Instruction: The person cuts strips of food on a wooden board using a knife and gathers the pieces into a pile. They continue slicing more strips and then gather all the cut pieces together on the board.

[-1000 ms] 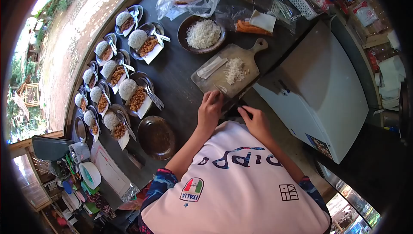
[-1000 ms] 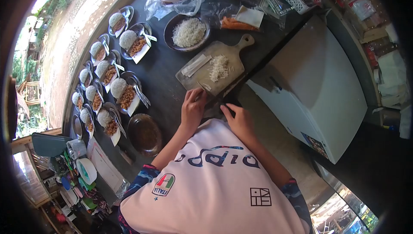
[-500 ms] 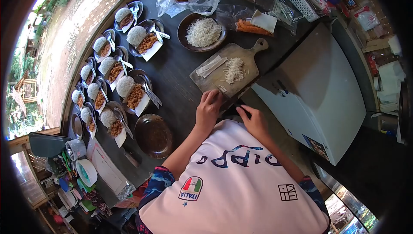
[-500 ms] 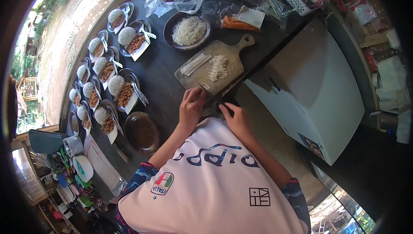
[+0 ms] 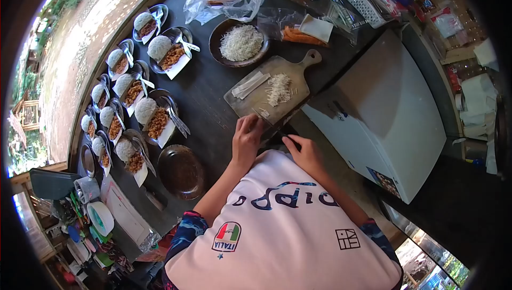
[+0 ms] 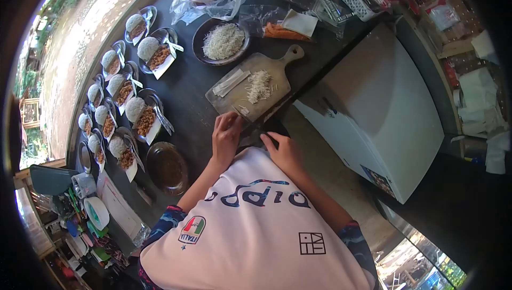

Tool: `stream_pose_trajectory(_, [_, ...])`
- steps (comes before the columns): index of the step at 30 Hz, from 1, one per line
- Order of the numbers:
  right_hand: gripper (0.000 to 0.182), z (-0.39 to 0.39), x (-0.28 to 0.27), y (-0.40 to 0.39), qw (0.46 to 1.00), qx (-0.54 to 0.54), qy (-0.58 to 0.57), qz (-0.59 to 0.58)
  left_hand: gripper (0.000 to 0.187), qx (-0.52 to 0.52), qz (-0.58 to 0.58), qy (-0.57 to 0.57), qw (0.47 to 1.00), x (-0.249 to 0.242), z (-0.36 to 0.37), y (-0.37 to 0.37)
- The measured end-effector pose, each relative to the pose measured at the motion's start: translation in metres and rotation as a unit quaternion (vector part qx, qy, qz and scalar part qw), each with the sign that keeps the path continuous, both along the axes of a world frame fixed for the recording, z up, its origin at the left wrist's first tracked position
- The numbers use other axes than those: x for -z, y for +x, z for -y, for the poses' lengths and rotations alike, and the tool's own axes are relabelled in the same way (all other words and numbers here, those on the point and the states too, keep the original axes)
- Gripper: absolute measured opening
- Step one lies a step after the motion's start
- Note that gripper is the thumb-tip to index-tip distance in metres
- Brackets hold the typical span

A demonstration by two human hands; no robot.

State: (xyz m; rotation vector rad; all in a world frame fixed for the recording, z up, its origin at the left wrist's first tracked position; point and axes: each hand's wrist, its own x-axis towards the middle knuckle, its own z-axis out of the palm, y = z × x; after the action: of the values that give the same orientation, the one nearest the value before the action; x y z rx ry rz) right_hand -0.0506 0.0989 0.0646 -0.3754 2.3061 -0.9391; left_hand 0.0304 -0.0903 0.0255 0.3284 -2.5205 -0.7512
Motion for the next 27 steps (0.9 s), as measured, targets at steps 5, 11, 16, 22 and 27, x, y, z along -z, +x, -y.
stream_pose_trajectory(5, [0.055, 0.002, 0.020, 0.001, 0.999, 0.003, -0.045, 0.023, 0.035, 0.017, 0.011, -0.027, 0.999, 0.002, 0.004, 0.004])
stream_pose_trajectory(11, [0.056, -0.012, 0.022, 0.005, 0.999, -0.003, -0.044, -0.008, 0.031, 0.007, 0.007, -0.019, 1.000, 0.001, 0.003, 0.003])
stream_pose_trajectory(16, [0.051, 0.011, 0.004, -0.005, 0.998, 0.012, -0.052, 0.026, 0.026, -0.011, -0.005, 0.000, 1.000, 0.000, 0.001, 0.002])
stream_pose_trajectory(22, [0.054, -0.007, 0.008, -0.002, 0.999, -0.004, -0.047, 0.023, 0.024, -0.020, -0.015, 0.036, 0.999, -0.001, 0.000, 0.001])
stream_pose_trajectory(27, [0.055, 0.005, 0.007, -0.008, 0.997, -0.002, -0.061, 0.055, 0.024, -0.014, -0.005, 0.049, 0.999, -0.002, 0.002, 0.004])
